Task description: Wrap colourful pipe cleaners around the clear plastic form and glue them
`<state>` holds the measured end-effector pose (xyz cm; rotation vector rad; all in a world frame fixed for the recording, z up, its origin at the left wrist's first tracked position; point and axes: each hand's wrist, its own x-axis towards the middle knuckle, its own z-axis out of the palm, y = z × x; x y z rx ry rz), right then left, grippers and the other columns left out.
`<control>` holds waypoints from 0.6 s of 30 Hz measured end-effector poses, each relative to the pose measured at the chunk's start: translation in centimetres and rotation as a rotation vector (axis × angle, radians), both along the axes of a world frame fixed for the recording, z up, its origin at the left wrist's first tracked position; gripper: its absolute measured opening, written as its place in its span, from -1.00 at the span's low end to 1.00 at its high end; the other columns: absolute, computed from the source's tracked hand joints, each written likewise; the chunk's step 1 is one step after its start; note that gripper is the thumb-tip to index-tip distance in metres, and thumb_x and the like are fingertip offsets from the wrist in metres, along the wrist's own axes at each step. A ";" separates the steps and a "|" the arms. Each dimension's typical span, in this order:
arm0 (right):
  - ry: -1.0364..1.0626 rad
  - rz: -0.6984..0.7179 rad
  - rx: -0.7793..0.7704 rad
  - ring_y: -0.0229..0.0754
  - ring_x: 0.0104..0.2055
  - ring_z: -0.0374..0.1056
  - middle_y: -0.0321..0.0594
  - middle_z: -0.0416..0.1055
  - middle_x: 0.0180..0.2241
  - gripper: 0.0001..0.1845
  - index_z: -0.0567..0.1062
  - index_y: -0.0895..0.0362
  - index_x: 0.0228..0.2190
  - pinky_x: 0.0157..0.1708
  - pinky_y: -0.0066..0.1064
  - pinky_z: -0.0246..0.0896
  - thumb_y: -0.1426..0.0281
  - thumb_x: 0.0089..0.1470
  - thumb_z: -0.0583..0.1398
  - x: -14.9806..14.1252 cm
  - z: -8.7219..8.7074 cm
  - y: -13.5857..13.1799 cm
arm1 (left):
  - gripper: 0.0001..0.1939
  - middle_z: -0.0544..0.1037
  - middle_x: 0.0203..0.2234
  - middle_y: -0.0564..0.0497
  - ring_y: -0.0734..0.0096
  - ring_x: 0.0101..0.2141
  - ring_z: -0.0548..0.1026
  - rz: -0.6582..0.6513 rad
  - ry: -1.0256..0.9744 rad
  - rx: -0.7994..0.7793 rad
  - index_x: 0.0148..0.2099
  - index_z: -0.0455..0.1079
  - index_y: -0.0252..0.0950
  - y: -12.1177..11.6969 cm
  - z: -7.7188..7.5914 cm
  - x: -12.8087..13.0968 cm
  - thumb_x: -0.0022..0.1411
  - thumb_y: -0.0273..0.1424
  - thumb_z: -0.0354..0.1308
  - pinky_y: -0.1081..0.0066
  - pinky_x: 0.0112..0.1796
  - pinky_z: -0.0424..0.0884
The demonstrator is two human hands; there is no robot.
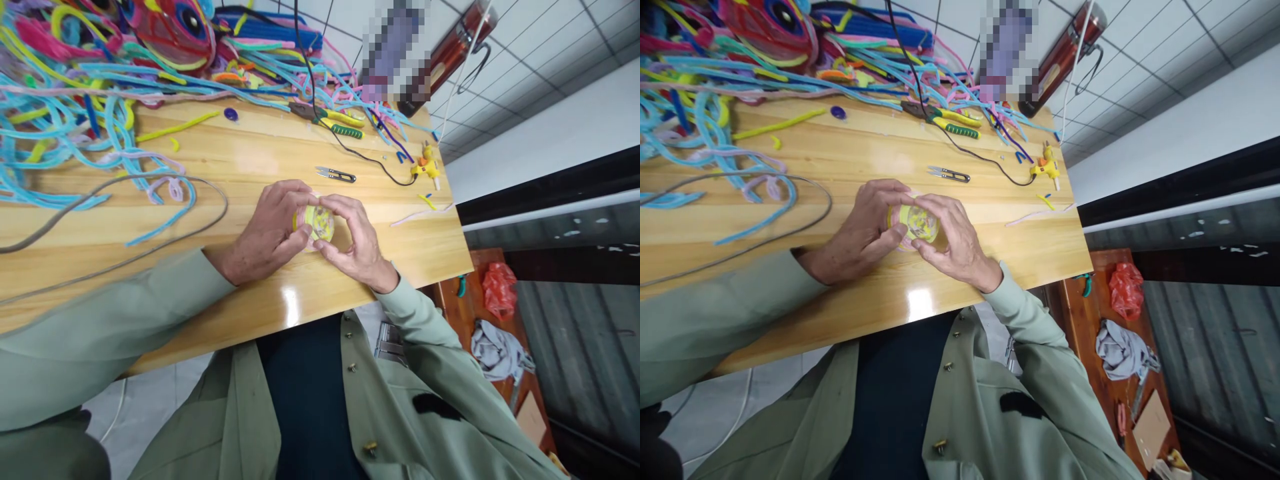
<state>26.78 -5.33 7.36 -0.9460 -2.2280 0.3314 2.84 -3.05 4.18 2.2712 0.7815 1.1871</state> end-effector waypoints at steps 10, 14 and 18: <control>-0.036 -0.008 0.032 0.20 0.32 0.49 0.02 0.53 0.30 -0.28 0.23 -0.08 0.44 0.26 0.26 0.53 0.15 0.40 0.32 0.2 -0.3 -0.4 | -0.65 0.48 0.20 -0.12 0.05 0.28 0.41 0.001 0.014 0.004 0.30 0.26 -0.10 0.0 0.3 0.0 0.54 -0.30 0.10 -0.05 0.29 0.33; -0.027 -0.002 0.081 0.19 0.28 0.52 0.01 0.54 0.27 -0.25 0.21 -0.08 0.46 0.24 0.23 0.56 0.18 0.38 0.33 0.3 -0.5 -0.6 | -0.62 0.48 0.18 -0.10 0.04 0.24 0.43 -0.004 0.003 0.029 0.30 0.26 -0.09 -0.3 0.4 0.1 0.50 -0.34 0.13 -0.02 0.26 0.33; 0.002 0.008 0.100 0.18 0.27 0.52 0.01 0.55 0.24 -0.23 0.23 -0.08 0.46 0.22 0.20 0.57 0.19 0.37 0.35 0.3 -0.6 -0.7 | -0.56 0.47 0.21 -0.11 0.04 0.23 0.43 0.005 0.004 0.048 0.35 0.20 -0.05 -0.5 0.2 0.2 0.51 -0.36 0.11 -0.03 0.25 0.33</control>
